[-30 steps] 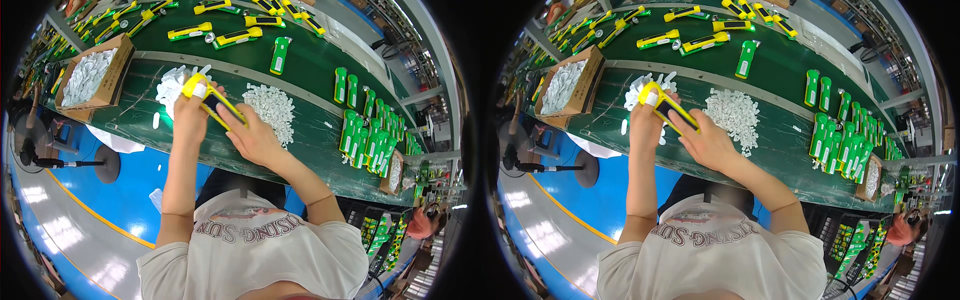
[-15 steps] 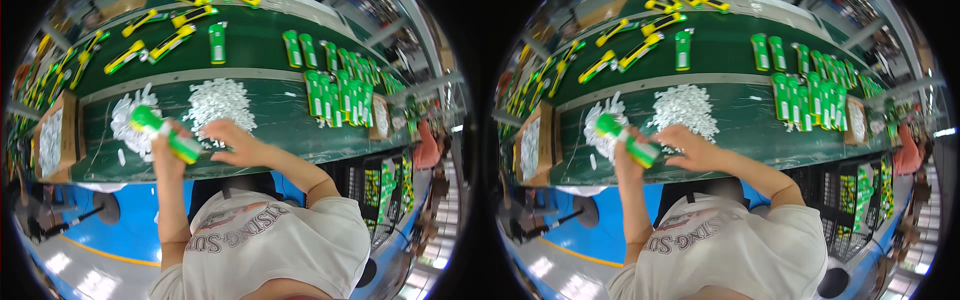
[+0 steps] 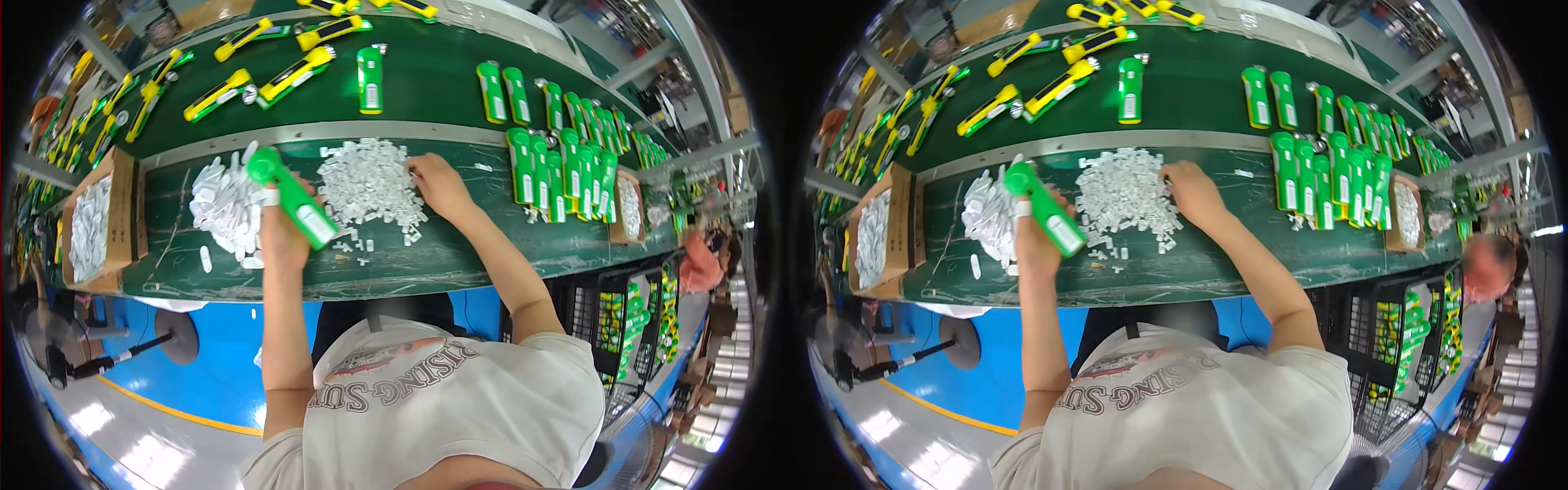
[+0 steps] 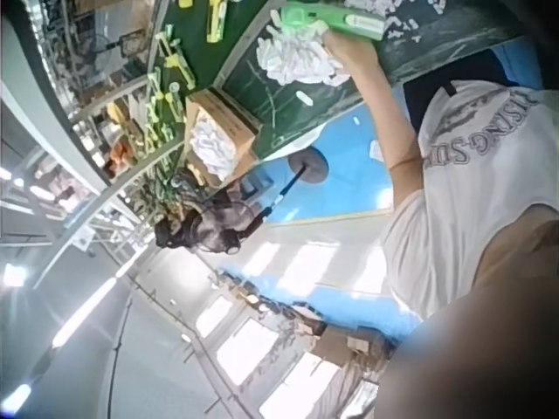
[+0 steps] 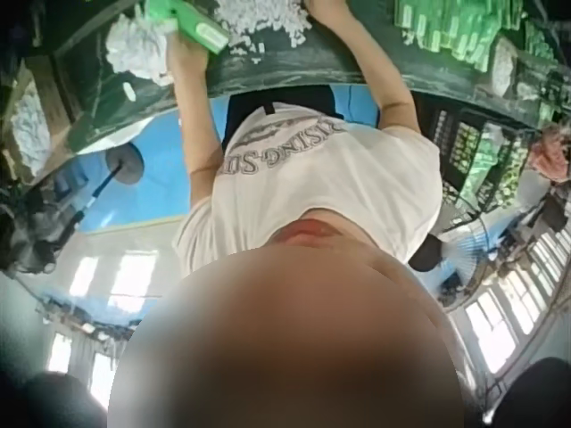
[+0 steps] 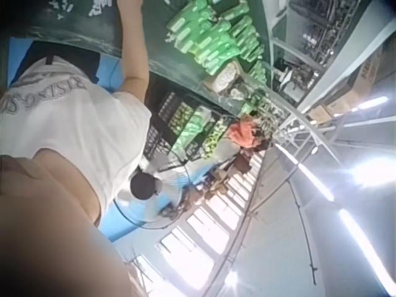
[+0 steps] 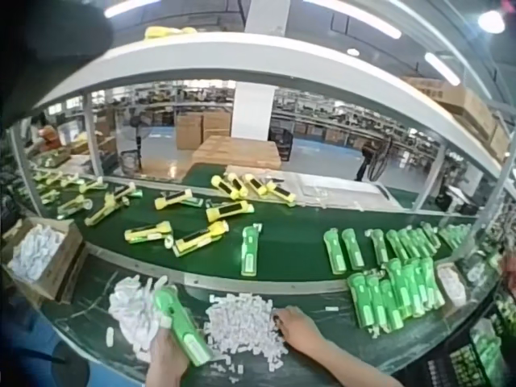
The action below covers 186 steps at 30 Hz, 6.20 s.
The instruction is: Assembling small plastic components onto flashlight bodies on a factory production line.
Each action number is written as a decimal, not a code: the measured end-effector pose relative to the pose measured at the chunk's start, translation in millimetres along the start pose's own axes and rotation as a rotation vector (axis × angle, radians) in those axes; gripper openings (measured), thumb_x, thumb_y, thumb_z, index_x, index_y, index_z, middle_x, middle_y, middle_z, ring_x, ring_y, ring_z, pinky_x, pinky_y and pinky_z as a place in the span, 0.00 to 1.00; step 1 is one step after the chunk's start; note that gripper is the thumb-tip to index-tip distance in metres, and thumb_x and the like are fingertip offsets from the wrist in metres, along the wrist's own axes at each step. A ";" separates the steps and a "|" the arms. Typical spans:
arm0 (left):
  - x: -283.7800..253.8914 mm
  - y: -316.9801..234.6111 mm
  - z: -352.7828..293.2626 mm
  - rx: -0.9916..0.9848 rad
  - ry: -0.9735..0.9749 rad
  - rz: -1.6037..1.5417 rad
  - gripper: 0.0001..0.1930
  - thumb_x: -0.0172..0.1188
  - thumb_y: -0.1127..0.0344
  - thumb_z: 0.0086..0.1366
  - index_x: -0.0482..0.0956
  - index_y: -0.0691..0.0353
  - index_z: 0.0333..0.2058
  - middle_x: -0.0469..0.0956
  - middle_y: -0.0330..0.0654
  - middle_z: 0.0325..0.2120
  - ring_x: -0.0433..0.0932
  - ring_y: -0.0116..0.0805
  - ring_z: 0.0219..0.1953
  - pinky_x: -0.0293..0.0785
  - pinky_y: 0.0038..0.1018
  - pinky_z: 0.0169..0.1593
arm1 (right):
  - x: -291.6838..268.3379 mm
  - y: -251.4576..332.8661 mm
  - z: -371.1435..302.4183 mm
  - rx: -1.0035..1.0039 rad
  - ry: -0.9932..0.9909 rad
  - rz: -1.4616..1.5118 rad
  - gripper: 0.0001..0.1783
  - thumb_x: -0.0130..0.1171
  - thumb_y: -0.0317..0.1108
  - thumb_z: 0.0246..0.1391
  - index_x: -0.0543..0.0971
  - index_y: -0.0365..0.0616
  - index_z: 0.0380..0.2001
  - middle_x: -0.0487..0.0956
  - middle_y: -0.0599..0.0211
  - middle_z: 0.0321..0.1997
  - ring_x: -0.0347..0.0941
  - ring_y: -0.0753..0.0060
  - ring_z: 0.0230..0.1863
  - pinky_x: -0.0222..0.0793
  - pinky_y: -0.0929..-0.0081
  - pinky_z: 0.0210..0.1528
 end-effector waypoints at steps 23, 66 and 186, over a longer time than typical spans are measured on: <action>89.0 4.8 -51.8 0.139 0.279 0.541 0.25 0.46 0.66 0.73 0.51 0.67 0.64 0.65 0.47 0.56 0.67 0.33 0.57 0.65 0.30 0.59 | -55.6 142.1 25.6 -0.044 -0.093 0.795 0.09 0.65 0.18 0.50 0.81 0.37 0.36 0.75 0.66 0.38 0.75 0.77 0.37 0.73 0.81 0.37; 67.0 24.0 -34.6 0.065 0.200 0.344 0.18 0.45 0.62 0.74 0.62 0.64 0.58 0.76 0.48 0.42 0.80 0.35 0.40 0.79 0.32 0.43 | -19.9 118.4 17.6 0.042 0.035 0.805 0.39 0.66 0.29 0.52 0.61 0.45 0.66 0.71 0.57 0.53 0.72 0.69 0.48 0.74 0.76 0.41; 74.2 -47.6 -26.6 0.403 -0.037 -0.047 0.14 0.49 0.60 0.74 0.67 0.63 0.50 0.75 0.43 0.40 0.77 0.36 0.44 0.74 0.33 0.50 | -24.1 196.4 40.2 -0.264 -0.018 0.212 0.35 0.59 0.26 0.54 0.66 0.50 0.67 0.65 0.56 0.45 0.74 0.59 0.39 0.75 0.65 0.39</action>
Point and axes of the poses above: each hand's wrist, its own z-axis towards the middle knuckle, its own x-axis out of the palm, y = z × x, the point moved 8 cm from there along z, towards the middle knuckle
